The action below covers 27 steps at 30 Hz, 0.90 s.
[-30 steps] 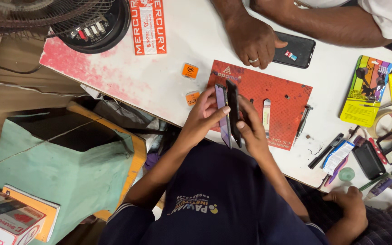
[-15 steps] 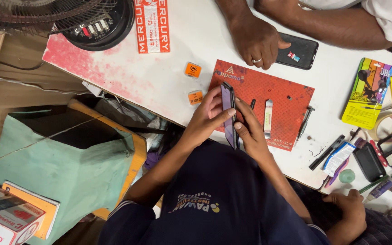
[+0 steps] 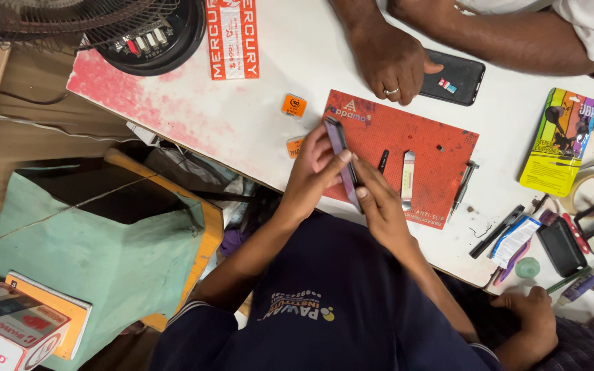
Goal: The person holds an opened smartphone and uses a screwdriver to work on its internal components, then aligns the back cover and presses it into place. They power the phone on, tap and swipe on the screen to test it, and hand it to the person across the table.
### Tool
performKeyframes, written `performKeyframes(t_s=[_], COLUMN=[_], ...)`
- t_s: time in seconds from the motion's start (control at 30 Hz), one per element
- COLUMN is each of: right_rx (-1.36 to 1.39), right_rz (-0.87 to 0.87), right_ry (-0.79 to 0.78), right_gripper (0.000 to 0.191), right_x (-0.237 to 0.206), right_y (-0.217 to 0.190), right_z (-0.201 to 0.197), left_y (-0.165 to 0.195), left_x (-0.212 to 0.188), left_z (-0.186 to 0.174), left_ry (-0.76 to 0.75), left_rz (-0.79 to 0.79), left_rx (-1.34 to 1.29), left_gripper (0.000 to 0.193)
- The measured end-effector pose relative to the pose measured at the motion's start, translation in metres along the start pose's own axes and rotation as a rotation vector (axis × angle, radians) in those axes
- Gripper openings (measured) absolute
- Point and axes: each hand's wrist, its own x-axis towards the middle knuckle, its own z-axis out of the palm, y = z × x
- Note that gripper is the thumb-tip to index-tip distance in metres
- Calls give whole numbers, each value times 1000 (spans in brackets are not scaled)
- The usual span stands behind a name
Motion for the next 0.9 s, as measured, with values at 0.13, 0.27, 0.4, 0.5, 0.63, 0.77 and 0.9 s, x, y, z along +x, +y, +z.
performKeyframes(t_s=[0.13,0.27,0.4,0.5,0.63,0.77,0.9], right_rx=[-184,-356,-447,-432,-393,-417,-476], right_rz=[-35,-56,-40,-11,-62,-148,-177], right_ry=[51,119,129,120,142,255,302], right_gripper=[54,56,57,58,61,45,34], right_x=[-2,-2,-1,-1,-4,-8,-9], right_y=[-12,-15,-13,-11,-9,-3,3], right_z=[4,9,8,6,5,5,6], left_y=[7,10,13,14,15,10,2], left_x=[4,4,2,1,5,12,14], left_z=[-1,2,3,2,-3,-8,-8], left_ry=[94,129,94,103,141,167,152], left_rz=[4,-31,61,85,44,-52,-73], left_rx=[-36,-63,18,46,18,-122,-158], left_gripper=[79,82,89,85,82,82,83])
